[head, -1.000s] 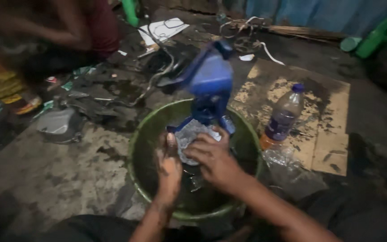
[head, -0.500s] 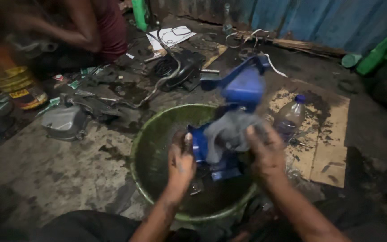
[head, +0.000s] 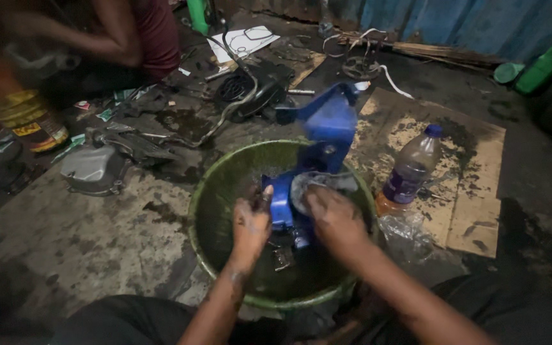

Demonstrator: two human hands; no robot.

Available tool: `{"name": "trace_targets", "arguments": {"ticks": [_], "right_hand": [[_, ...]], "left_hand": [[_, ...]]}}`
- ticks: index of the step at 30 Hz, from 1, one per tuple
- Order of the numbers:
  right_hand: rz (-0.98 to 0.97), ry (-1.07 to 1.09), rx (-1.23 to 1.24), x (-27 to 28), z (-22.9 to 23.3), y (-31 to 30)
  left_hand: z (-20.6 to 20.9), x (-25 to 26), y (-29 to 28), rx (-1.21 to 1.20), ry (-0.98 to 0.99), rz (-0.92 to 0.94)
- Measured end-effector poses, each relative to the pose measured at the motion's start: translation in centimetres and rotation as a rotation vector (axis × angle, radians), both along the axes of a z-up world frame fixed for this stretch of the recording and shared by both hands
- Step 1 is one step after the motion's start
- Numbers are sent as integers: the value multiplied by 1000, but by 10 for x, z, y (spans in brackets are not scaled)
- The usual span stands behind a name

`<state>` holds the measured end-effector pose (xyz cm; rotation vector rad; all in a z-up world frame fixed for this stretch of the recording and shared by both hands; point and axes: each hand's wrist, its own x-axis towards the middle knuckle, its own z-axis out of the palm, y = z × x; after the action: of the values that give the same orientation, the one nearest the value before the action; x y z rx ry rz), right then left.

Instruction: The person sits on the floor and cleans a blue metal part using a cloth and a liquid from a plastic bottle. They repeatedly dip the part into a green basin, wipe it with the cloth, and pour liquid onto it to remove grime.

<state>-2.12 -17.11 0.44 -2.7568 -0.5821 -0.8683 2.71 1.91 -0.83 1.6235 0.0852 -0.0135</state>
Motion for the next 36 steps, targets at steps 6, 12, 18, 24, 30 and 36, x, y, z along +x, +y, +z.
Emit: {"name": "trace_targets", "arguments": {"ticks": [6,12,18,24,30,36], "right_hand": [[4,205,92,0,-2,18],[359,114,-7,-17,15,13],[228,247,497,-35,-2,0],[66,396,1458,-14,61,-12],[-86,71,992,-25,75,13],[30,-113,373,-4,26,29]], "left_hand": [[9,-3,5,90,-371,-33],[-9,14,20,54,-177,262],[33,31,87,312,-224,480],[26,38,89,-18,-230,461],[-17,39,62,440,-472,311],[-52,19,22,951,-944,139]]}}
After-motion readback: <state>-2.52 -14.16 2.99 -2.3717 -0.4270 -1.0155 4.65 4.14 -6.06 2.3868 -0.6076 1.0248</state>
